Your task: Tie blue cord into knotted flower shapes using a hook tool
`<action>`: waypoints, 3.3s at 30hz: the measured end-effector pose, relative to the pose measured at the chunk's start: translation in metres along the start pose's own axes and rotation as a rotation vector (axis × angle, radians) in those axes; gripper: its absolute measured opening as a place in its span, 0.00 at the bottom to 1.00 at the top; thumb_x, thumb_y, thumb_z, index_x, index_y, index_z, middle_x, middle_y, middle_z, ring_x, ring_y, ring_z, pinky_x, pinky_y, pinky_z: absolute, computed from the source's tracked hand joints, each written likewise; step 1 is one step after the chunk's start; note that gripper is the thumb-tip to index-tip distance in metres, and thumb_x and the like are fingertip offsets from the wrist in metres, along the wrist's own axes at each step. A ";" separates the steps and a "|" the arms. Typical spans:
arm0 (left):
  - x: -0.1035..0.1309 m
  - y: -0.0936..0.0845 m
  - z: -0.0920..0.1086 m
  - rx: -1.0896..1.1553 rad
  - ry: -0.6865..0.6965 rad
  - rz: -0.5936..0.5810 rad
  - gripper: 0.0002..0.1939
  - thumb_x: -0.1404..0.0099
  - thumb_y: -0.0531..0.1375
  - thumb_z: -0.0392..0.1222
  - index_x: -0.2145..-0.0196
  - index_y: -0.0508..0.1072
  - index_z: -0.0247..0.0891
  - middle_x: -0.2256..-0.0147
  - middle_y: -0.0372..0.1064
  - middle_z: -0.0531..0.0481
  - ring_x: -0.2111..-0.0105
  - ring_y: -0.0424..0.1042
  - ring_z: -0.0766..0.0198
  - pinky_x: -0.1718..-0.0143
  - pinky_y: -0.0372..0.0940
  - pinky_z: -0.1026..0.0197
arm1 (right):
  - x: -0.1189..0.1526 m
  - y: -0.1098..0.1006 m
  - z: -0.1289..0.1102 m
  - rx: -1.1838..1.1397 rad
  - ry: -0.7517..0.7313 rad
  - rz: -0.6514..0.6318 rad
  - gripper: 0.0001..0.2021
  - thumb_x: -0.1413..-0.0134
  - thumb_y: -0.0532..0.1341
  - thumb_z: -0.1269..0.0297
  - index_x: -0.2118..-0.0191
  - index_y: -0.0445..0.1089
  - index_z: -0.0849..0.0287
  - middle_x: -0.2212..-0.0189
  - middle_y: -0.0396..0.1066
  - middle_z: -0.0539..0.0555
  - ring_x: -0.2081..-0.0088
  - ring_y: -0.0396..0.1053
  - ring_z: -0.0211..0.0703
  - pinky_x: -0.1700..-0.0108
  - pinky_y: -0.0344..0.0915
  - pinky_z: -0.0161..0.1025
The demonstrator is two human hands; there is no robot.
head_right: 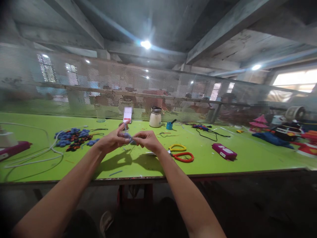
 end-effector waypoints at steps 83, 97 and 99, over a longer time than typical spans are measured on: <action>0.001 0.013 -0.002 0.214 -0.049 -0.179 0.53 0.50 0.66 0.24 0.34 0.41 0.36 0.80 0.69 0.55 0.80 0.68 0.70 0.75 0.61 0.69 | 0.018 -0.017 -0.029 0.007 -0.105 -0.012 0.08 0.58 0.70 0.64 0.71 0.77 0.63 0.80 0.71 0.51 0.79 0.64 0.33 0.76 0.64 0.32; -0.001 0.012 -0.003 0.244 -0.086 -0.168 0.53 0.51 0.65 0.24 0.35 0.39 0.34 0.80 0.70 0.55 0.82 0.67 0.70 0.78 0.60 0.70 | 0.017 -0.019 -0.023 0.059 -0.082 -0.038 0.09 0.56 0.69 0.60 0.72 0.77 0.63 0.81 0.70 0.51 0.78 0.64 0.33 0.76 0.62 0.33; -0.001 0.011 -0.003 0.233 -0.086 -0.173 0.52 0.50 0.64 0.23 0.35 0.41 0.36 0.79 0.70 0.55 0.81 0.68 0.70 0.77 0.61 0.70 | 0.017 -0.019 -0.021 0.050 -0.060 -0.038 0.10 0.56 0.69 0.60 0.71 0.77 0.62 0.82 0.69 0.50 0.79 0.62 0.33 0.77 0.60 0.33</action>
Point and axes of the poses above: each hand's wrist, its own x-axis away from the middle knuckle, its own y-axis out of the palm, z = x × y, the point moved 6 cm from there along -x, towards the middle knuckle
